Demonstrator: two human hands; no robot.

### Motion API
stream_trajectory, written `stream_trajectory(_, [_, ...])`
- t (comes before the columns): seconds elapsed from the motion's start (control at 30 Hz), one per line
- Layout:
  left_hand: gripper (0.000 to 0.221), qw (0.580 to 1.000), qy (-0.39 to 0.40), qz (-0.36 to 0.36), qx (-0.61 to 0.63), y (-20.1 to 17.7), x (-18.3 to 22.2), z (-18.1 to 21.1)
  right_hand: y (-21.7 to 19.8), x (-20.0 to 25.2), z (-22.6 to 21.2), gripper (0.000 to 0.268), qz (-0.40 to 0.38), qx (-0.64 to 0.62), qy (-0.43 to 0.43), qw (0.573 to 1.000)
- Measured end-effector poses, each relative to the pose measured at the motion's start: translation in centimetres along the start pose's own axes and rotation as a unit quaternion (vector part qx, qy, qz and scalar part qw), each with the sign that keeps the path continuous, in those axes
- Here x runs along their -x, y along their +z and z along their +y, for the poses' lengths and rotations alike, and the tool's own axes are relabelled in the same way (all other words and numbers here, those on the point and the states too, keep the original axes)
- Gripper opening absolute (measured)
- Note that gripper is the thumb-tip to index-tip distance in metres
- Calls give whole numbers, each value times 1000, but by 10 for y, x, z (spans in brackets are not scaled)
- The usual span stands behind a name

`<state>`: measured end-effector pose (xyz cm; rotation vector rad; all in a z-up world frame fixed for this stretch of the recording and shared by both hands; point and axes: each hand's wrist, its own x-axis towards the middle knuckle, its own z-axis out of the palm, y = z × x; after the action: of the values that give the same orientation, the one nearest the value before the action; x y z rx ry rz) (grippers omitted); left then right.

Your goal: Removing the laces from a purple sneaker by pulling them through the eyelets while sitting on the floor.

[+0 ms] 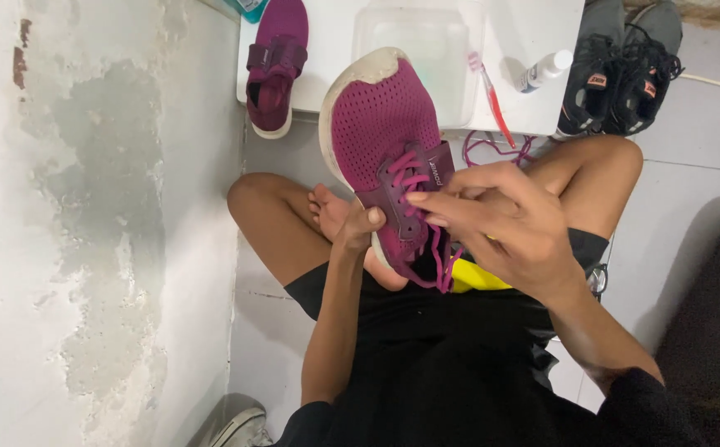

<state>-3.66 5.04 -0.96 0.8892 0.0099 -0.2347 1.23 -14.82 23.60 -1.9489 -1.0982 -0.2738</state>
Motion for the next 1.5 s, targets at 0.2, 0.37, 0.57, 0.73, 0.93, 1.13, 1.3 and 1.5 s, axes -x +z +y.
stream_trajectory(0.2, [118, 998, 36, -43, -4, 7, -7, 17, 14, -11, 11, 8, 10, 45, -94, 995])
stream_trajectory(0.37, [104, 992, 66, -100, -39, 6, -5, 14, 24, -7, 17, 10, -50, 24, -69, 996])
stream_trajectory(0.57, [92, 990, 75, -96, -65, 14, 3, 29, 26, 0, 35, 13, -79, -222, 3, 972])
stream_trajectory(0.73, [102, 984, 25, -141, -108, 23, 1, 40, 19, 3, 45, 18, -154, -346, 28, 925])
stream_trajectory(0.93, [85, 993, 22, -107, -48, 31, -10, 41, 15, -2, 45, 18, -105, -285, 21, 953])
stream_trajectory(1.13, [108, 992, 35, -83, -88, 44, -11, 51, 8, -14, 29, 15, -70, -167, -28, 983])
stream_trajectory(1.3, [89, 977, 67, -67, -193, 79, 5, 101, 8, -7, 38, 13, -101, -214, -16, 971])
stream_trajectory(1.5, [93, 981, 44, -134, -134, 47, -2, 67, 20, 18, 68, 13, -137, -477, 7, 868])
